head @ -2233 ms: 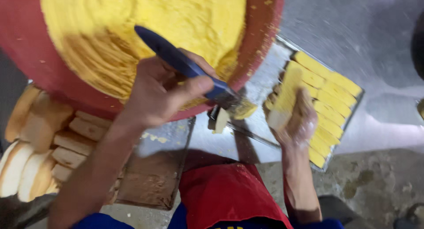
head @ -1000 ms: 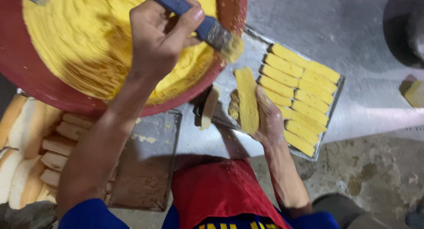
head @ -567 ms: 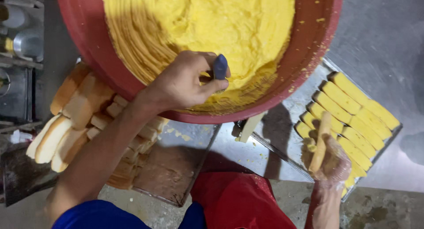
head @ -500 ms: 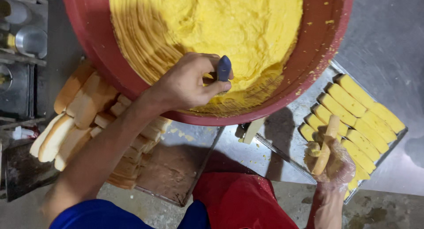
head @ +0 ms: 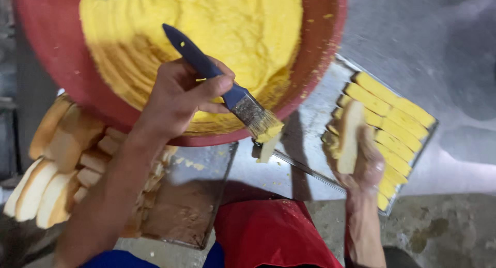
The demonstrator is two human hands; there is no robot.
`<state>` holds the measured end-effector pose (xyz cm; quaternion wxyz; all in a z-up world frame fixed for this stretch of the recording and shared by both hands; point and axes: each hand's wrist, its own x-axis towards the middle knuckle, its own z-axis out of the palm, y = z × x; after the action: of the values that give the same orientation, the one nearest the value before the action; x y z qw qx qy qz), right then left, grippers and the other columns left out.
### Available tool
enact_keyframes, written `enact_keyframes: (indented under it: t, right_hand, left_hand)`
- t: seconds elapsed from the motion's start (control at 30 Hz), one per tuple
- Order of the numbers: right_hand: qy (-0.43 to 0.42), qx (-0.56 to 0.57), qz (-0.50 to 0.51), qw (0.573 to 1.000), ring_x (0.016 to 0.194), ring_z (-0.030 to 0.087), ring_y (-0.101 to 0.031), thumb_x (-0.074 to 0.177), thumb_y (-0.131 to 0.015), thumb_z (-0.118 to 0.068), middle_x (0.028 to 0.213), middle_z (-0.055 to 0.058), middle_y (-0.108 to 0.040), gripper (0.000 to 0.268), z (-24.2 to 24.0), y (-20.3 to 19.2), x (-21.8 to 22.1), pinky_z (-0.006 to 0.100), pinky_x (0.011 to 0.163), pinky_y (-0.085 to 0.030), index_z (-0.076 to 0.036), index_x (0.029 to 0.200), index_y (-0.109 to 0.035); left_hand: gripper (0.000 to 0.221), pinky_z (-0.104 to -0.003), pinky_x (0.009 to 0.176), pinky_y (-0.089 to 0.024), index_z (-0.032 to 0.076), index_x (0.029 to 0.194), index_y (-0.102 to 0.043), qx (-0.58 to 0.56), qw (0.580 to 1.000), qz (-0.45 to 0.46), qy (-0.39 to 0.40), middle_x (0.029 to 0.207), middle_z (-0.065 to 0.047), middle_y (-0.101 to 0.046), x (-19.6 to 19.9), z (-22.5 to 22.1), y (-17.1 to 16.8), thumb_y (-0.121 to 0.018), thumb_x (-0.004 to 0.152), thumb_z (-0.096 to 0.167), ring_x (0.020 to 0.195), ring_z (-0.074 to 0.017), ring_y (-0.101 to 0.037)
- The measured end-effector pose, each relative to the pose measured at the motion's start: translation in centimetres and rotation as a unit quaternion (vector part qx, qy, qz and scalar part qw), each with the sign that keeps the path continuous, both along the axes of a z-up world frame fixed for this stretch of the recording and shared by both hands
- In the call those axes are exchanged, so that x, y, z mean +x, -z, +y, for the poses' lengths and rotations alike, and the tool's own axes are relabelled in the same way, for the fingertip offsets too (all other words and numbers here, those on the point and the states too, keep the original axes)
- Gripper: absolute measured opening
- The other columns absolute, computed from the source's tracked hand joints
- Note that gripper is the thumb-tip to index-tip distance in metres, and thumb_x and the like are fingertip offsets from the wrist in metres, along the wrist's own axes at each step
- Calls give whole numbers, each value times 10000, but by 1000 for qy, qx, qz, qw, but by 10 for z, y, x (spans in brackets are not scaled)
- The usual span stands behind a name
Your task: The person applies a yellow batter to pieces of bread using a brush and arranges the coated bread on a tray.
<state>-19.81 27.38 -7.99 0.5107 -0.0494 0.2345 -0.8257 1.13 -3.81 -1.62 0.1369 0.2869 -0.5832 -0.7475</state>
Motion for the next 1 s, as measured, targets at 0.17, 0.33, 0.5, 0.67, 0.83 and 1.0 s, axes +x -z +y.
enact_keyframes:
  t: [0.17,0.33,0.5,0.67,0.83,1.0]
  right_hand:
    - [-8,72,42,996,964,259,-645,1101,-467,-312,1199,151,-582,508,-21,-8,6,362,798,-592,-67,1545,-454]
    - [7,127,87,988,961,227,-648,1138,-509,-367,1186,136,-615,489,-34,-13,7,343,795,-584,-56,1515,-489]
    - [65,280,78,955,1059,134,-709,956,-472,-312,1221,47,-698,514,-23,-18,5,255,924,-598,-62,1403,-517]
    - [10,140,100,985,805,190,-615,1062,-544,-429,1001,85,-658,444,-21,-9,-1,311,685,-532,-47,1284,-584]
    - [51,122,74,988,805,200,-624,1097,-562,-422,965,87,-651,423,-27,-5,-17,324,675,-542,-25,1234,-614]
    - [87,155,-46,983,843,210,-680,1003,-475,-371,992,98,-687,400,-39,-18,-9,352,755,-597,-71,1220,-624]
  left_hand:
    - [136,-215,659,-610,16,1193,-688,-178,944,274,47,1029,-99,-739,-31,58,-18,-706,1075,81,852,-110,-738]
    - [98,-225,635,-590,29,1148,-682,-413,844,332,78,1101,-129,-722,-75,99,-14,-672,1055,55,873,-149,-718]
    - [30,-238,482,-511,62,1034,-723,-305,881,274,235,885,-80,-723,-79,110,-6,-722,1013,84,622,-118,-619]
    - [95,-268,603,-610,28,1146,-674,-460,816,347,44,1138,-153,-718,-105,124,-13,-613,1074,26,885,-189,-728]
    - [91,-248,759,-675,59,1109,-674,-529,781,285,170,1139,-142,-717,-65,166,-13,-726,1054,111,990,-216,-748]
    - [67,-288,768,-675,62,1122,-671,-541,798,258,63,1137,-115,-727,-83,158,-6,-659,1062,90,990,-210,-754]
